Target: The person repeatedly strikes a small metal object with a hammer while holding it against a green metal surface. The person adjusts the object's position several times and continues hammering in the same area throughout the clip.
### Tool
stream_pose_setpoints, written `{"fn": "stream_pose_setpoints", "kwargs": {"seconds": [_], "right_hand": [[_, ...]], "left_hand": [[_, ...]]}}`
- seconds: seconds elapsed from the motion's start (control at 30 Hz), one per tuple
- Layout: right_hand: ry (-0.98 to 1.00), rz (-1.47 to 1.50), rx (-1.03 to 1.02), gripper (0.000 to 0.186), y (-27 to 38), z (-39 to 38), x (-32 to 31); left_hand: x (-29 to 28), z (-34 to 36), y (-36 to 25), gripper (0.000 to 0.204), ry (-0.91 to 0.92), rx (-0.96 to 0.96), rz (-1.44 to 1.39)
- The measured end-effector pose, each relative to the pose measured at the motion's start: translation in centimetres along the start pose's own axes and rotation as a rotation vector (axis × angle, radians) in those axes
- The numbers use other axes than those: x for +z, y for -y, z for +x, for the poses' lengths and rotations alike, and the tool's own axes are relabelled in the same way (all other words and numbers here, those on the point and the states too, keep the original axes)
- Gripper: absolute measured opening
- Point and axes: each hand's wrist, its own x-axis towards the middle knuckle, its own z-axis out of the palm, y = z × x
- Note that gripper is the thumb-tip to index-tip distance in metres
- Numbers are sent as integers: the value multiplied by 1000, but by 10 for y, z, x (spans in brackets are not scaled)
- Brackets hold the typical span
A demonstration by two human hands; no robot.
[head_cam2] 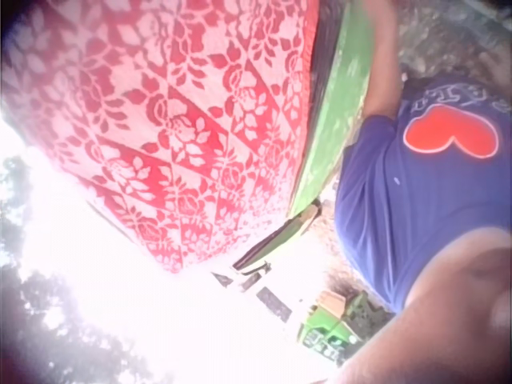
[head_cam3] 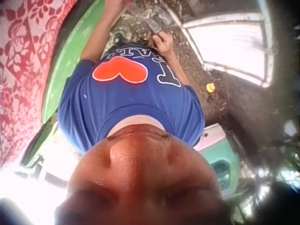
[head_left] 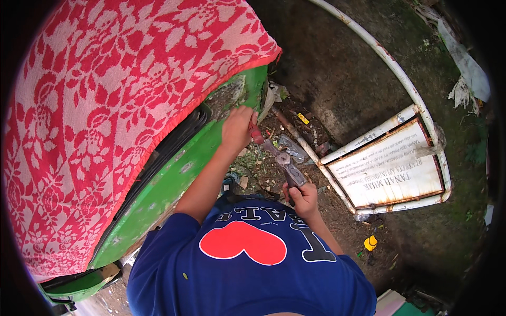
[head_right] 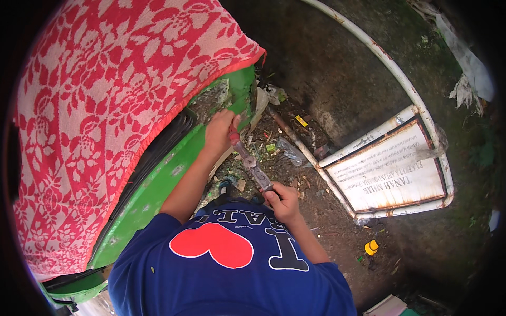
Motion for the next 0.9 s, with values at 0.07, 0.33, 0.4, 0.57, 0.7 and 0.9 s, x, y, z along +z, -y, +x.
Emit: {"fn": "stream_pose_setpoints", "kwargs": {"seconds": [0.07,0.33,0.4,0.57,0.7,0.9], "right_hand": [[-23,-108,121,26,1,5,1],[-110,55,40,25,-8,2,-4],[-102,-82,217,25,-3,13,-6],[-114,215,238,26,-16,3,-12],[-122,160,262,26,-13,11,-19],[-126,145,274,26,-15,14,-21]], "left_hand": [[3,2,-1,21,20,-9,-3],[7,11,5,22,81,-122,-24],[15,10,21,23,97,-208,50],[3,3,28,23,94,-46,-121],[-5,-8,7,21,70,21,-172],[-6,-7,16,19,52,-8,-188]]}}
